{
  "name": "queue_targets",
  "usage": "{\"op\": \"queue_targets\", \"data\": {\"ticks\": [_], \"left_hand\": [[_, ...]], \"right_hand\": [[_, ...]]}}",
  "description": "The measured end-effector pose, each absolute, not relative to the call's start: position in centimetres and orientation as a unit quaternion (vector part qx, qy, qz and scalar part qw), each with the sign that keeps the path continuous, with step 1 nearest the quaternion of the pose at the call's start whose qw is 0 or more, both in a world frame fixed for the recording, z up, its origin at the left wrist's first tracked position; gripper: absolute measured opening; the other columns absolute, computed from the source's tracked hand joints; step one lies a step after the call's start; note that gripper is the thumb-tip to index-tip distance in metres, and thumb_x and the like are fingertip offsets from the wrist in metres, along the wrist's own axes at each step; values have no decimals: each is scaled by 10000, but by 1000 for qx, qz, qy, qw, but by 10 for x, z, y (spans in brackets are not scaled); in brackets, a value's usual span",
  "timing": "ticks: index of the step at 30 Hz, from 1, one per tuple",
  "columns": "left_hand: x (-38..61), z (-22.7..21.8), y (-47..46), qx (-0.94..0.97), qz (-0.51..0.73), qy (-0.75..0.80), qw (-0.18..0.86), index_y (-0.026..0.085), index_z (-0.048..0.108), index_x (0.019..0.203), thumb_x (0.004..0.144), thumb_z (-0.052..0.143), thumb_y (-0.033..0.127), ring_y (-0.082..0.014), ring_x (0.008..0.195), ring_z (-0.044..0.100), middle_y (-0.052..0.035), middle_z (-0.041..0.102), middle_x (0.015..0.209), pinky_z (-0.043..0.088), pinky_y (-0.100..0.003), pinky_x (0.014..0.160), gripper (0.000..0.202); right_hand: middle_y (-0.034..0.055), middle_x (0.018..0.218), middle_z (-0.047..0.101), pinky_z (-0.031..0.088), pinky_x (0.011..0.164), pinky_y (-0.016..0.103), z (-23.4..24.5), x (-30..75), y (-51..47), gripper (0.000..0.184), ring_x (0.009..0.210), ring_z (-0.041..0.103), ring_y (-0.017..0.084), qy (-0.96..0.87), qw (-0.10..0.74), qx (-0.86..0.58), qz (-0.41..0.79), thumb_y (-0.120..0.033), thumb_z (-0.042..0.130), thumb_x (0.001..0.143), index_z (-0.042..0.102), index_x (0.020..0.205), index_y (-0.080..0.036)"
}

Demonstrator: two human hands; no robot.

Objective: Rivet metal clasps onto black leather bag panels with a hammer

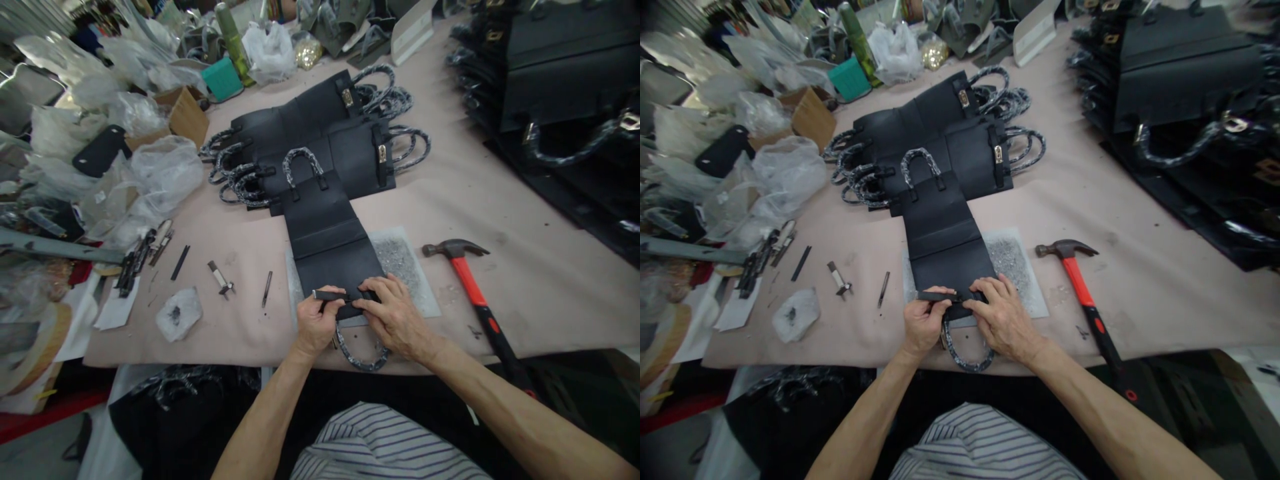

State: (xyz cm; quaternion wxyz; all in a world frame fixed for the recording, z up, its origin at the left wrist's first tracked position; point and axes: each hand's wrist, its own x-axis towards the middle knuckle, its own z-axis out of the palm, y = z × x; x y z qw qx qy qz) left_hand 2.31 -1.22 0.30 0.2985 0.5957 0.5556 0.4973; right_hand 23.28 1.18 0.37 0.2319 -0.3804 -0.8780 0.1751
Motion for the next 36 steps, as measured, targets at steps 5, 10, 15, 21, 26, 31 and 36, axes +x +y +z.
{"op": "queue_targets", "data": {"ticks": [5,10,15,21,26,31,36], "left_hand": [[23,6,-13,596,500,549,307,177,753,978,929,659,202,-213,899,758,-61,793,960,615,-338,883,109],[24,6,-12,600,496,547,307,178,758,975,930,668,199,-208,899,758,-59,793,967,614,-326,878,102],[24,2,-12,602,492,552,301,180,754,992,923,667,202,-213,900,760,-61,793,971,622,-341,882,112],[25,3,-12,628,482,546,273,182,747,987,934,658,215,-213,900,766,-63,794,960,637,-333,872,108],[26,3,-13,658,476,535,236,186,735,992,946,654,199,-210,907,769,-68,793,973,642,-332,875,95],[27,1,-15,673,481,518,218,183,723,984,957,650,182,-206,927,769,-72,791,992,645,-329,884,77],[28,-4,-17,673,495,511,204,182,706,995,944,655,148,-203,928,769,-76,787,1003,646,-331,891,80]], "right_hand": [[102,1315,566,279,1174,625,1,236,12,399,1288,462,304,-883,235,-368,170,-105,527,879,721,1184,-274],[100,1320,561,273,1177,637,-1,236,12,400,1298,461,302,-885,234,-366,168,-105,525,887,729,1181,-285],[101,1307,567,276,1176,637,-2,236,13,400,1306,464,307,-885,235,-364,170,-103,546,881,739,1178,-288],[92,1309,588,276,1180,637,-3,238,14,426,1309,474,308,-883,237,-364,176,-113,555,866,738,1198,-307],[83,1307,579,268,1190,626,-5,238,14,419,1318,462,296,-883,240,-362,176,-114,553,883,729,1204,-317],[85,1297,587,269,1190,626,0,239,14,363,1315,470,293,-878,256,-357,190,-133,543,920,744,1167,-306],[91,1286,626,286,1189,625,1,242,14,236,1298,507,284,-854,314,-350,223,-179,555,953,746,1068,-254]]}}
